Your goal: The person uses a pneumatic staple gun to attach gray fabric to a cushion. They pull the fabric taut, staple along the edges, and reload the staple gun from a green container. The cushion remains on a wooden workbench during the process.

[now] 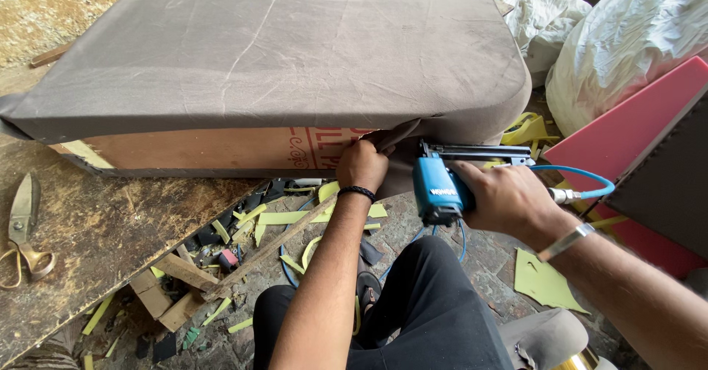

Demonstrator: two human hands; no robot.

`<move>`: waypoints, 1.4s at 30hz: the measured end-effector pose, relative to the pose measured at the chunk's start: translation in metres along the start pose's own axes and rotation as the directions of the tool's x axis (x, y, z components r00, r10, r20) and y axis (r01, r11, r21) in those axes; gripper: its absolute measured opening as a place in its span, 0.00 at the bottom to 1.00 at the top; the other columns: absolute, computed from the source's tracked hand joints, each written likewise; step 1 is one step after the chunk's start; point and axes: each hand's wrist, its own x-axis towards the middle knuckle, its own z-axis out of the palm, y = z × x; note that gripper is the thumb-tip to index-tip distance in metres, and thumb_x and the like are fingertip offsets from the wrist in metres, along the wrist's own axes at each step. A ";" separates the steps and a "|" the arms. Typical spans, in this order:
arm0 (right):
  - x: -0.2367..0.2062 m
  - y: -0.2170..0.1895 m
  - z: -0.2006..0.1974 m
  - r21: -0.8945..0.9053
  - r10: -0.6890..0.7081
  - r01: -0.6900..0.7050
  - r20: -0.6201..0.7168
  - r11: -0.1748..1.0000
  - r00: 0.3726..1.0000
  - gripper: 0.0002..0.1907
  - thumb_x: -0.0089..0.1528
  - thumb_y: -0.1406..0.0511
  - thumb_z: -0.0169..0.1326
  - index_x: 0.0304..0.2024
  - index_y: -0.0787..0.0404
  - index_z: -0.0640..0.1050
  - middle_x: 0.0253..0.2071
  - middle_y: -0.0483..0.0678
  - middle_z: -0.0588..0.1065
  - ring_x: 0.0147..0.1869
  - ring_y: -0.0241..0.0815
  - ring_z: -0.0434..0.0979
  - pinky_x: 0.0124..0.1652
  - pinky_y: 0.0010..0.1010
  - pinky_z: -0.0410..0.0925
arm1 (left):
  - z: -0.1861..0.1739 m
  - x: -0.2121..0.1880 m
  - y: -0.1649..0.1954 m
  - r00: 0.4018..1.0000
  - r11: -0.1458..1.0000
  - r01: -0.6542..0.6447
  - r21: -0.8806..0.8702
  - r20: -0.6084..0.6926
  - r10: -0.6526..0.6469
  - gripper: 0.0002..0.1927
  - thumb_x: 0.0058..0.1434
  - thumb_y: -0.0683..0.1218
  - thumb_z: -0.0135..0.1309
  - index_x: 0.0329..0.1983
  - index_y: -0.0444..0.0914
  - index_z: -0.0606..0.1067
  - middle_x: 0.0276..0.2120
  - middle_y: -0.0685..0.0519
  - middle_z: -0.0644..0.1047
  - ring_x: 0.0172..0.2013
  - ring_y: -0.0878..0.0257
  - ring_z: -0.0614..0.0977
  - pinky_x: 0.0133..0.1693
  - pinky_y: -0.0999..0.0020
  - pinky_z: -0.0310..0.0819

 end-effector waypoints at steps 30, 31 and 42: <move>0.001 0.016 0.024 0.065 -0.014 0.019 -0.077 0.998 0.997 0.41 0.45 0.63 0.62 0.64 0.54 0.73 0.33 0.52 0.81 0.28 0.47 0.82 0.28 0.38 0.75 | -0.006 0.000 0.001 0.999 1.000 -0.003 -0.026 0.053 0.005 0.22 0.60 0.62 0.58 0.38 0.39 0.83 0.32 0.43 0.83 0.35 0.46 0.86 0.38 0.52 0.79; -0.007 0.018 0.036 0.104 -0.038 0.048 -0.095 0.993 0.995 0.41 0.45 0.63 0.62 0.64 0.55 0.73 0.34 0.52 0.81 0.27 0.46 0.81 0.27 0.38 0.75 | -0.006 0.000 0.001 0.999 1.000 0.006 -0.023 0.053 -0.005 0.23 0.60 0.63 0.58 0.38 0.39 0.83 0.32 0.43 0.83 0.35 0.46 0.86 0.38 0.52 0.78; -0.093 -0.046 0.211 0.448 -0.046 -0.008 0.110 0.894 0.993 0.44 0.45 0.63 0.64 0.66 0.53 0.70 0.43 0.53 0.82 0.44 0.56 0.83 0.42 0.44 0.75 | -0.004 -0.027 -0.003 0.975 0.984 -0.180 0.008 -0.134 0.179 0.18 0.60 0.60 0.59 0.39 0.41 0.82 0.28 0.42 0.82 0.31 0.42 0.84 0.32 0.50 0.78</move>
